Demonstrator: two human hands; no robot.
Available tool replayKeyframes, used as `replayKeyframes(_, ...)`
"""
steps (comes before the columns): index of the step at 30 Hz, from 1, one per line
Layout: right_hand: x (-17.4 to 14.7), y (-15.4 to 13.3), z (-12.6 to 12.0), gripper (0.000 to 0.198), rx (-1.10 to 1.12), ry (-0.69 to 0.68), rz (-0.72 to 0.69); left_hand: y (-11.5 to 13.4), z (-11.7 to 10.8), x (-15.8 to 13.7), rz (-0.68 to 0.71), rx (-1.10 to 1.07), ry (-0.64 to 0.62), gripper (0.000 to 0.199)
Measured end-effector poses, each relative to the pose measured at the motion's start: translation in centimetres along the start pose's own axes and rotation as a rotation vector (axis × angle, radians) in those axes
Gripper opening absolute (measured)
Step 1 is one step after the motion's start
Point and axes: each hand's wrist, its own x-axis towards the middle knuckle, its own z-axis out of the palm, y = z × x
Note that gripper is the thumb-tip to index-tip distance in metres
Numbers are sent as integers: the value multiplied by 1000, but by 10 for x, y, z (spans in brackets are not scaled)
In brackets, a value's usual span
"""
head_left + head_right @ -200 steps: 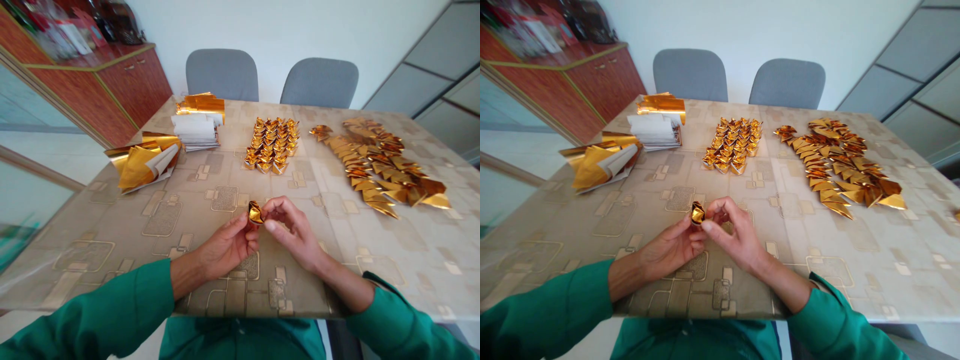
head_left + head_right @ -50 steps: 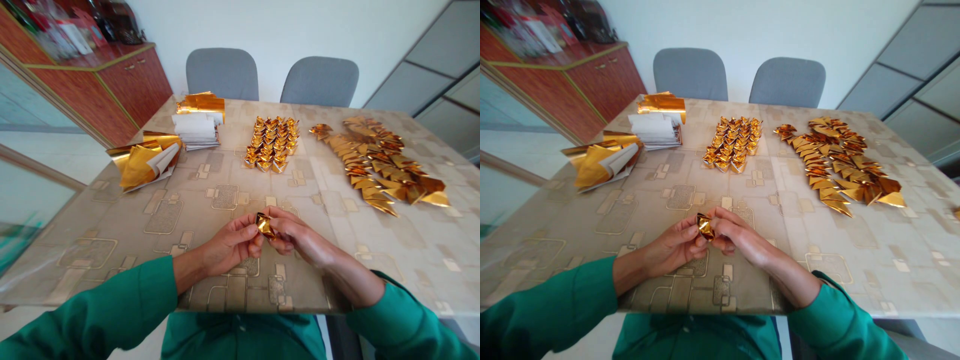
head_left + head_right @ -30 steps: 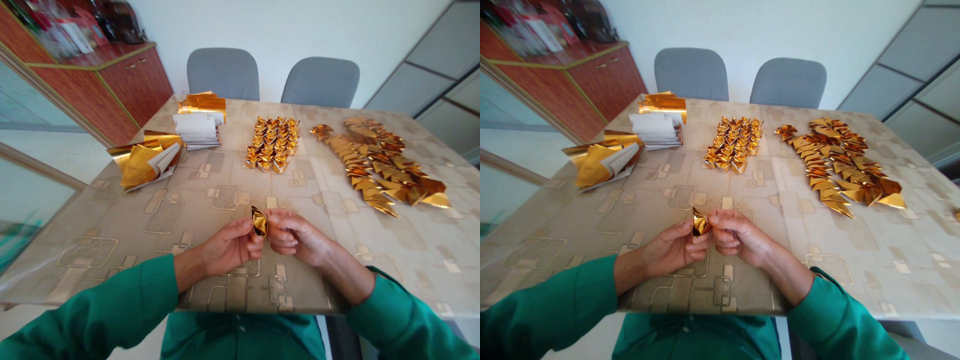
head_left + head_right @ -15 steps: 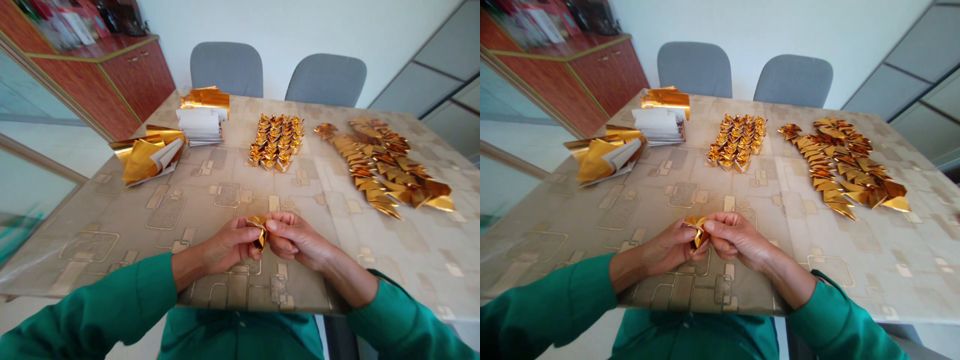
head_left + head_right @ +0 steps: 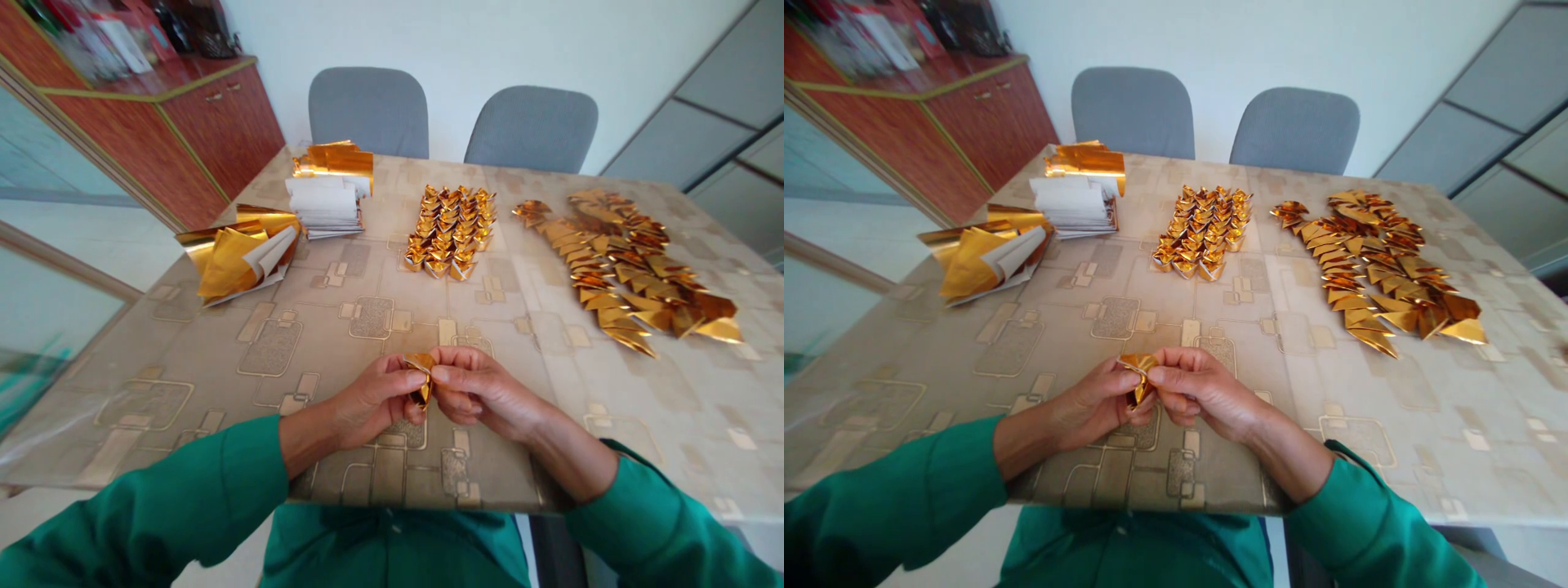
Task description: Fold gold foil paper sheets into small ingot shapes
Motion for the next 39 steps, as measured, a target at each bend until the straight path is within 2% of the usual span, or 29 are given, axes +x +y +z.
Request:
replayKeyframes(6, 0, 0, -1, 17, -17, -5, -2, 3, 0, 0, 8, 39, 50, 38)
replayKeyframes(12, 0, -4, 2, 13, -19, -5, -71, 9, 0, 0, 40, -36, -66, 38)
replayKeyframes(19, -6, -9, -2, 15, 12, -73, -19, 7, -4, 1, 20, -154, -162, 32)
replayKeyframes(21, -7, -9, -2, 16, 28, -54, -15, 7, -6, 1, -21, -163, -192, 34)
replayKeyframes(24, -6, -9, -4, 19, 52, 5, -15, 7, -8, 1, -41, -117, -171, 34)
replayKeyframes(27, -3, -10, -7, 21, 81, 43, 11, 9, -10, 2, 83, 23, -93, 28)
replayKeyframes(31, 0, -8, -13, 25, 112, 19, 90, 13, -11, 2, 380, 372, 38, 49)
replayKeyframes(33, 1, -6, -14, 27, 79, 30, 108, 16, -11, 1, 458, 525, 34, 45)
replayKeyframes(36, 3, -4, -13, 29, -43, 124, 60, 17, -11, 0, 511, 624, 12, 26)
replayKeyframes(39, 1, -6, -10, 28, -337, 267, -93, 16, -8, 0, 534, 609, 97, 23)
